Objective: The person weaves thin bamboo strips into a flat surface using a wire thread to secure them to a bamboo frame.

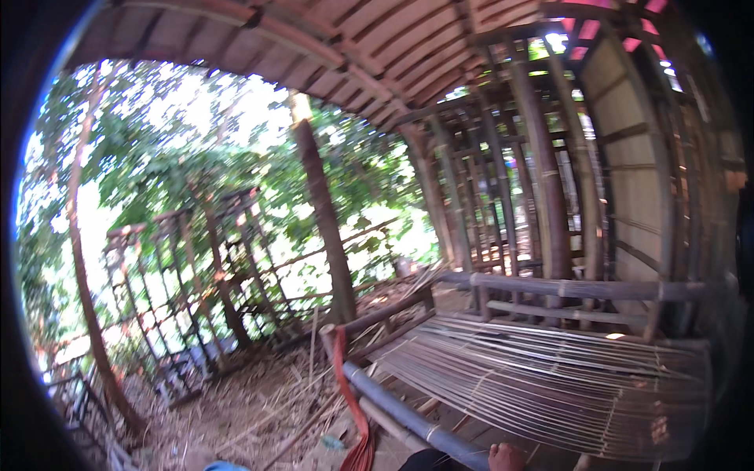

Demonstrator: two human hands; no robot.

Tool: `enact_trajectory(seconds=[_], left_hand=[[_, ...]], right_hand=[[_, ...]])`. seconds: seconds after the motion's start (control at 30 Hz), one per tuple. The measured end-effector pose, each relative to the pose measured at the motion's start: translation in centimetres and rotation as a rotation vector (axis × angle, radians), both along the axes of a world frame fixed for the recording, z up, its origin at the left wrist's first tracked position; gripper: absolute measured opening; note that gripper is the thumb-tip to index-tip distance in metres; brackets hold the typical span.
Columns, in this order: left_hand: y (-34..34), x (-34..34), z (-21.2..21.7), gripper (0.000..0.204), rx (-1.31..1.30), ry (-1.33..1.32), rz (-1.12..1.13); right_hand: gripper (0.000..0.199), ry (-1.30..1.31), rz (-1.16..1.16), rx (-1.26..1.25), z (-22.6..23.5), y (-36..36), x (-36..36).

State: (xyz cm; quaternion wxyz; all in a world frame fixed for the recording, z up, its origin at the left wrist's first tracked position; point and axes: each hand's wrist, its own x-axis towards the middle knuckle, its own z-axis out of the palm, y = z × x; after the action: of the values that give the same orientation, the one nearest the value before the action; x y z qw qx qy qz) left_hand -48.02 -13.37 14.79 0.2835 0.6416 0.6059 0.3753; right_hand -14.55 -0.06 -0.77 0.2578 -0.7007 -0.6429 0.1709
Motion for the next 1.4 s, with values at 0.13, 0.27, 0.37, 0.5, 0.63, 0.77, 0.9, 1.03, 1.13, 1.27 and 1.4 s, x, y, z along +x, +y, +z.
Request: enact_trajectory(seconds=[0.13,0.27,0.37,0.5,0.63,0.77,0.9,1.03,1.13,1.27,1.4], left_hand=[[-0.2,-3.6,-4.2,0.021,-0.144,-0.005,0.008],[-0.6,-5.4,-9.2,0.022,-0.325,0.033,0.018],[-0.4,-6.0,-11.3,0.022,-0.42,0.039,-0.018],[0.0,-6.0,-13.5,0.022,-0.497,0.022,-0.154],[-0.1,-4.2,-14.7,0.023,-0.415,-0.121,-0.502],[2.7,5.0,-0.2,0.035,-0.37,-0.199,-0.587],[2.9,9.3,7.3,0.051,0.122,-0.596,-0.893],[0.7,12.0,9.7,0.046,0.441,-0.892,-1.109],[4.2,12.2,8.5,0.045,0.386,-0.949,-1.162],[1.8,10.6,5.8,0.044,0.311,-1.0,-1.078],[2.0,7.5,5.6,0.028,0.192,-0.892,-1.123]], right_hand=[[0.051,-0.009,-0.004,-0.066,-1.0,0.9,0.2],[0.05,0.018,0.057,-0.082,1.1,0.2,-0.4],[0.049,0.044,0.055,-0.053,1.2,0.3,-0.3],[0.049,0.04,0.082,-0.071,1.8,0.5,0.2],[0.049,0.019,0.107,-0.027,-0.1,1.2,0.4],[0.048,-0.12,0.125,-0.051,-1.6,1.8,1.8],[0.04,0.013,0.06,0.191,-6.7,3.7,1.1],[0.039,0.015,0.125,0.056,-2.5,2.2,-1.3],[0.041,-0.046,0.065,0.025,-2.7,3.5,0.8],[0.041,-0.059,0.085,0.005,-2.4,3.1,0.0],[0.04,-0.06,0.084,-0.038,-2.5,2.5,-0.8]])
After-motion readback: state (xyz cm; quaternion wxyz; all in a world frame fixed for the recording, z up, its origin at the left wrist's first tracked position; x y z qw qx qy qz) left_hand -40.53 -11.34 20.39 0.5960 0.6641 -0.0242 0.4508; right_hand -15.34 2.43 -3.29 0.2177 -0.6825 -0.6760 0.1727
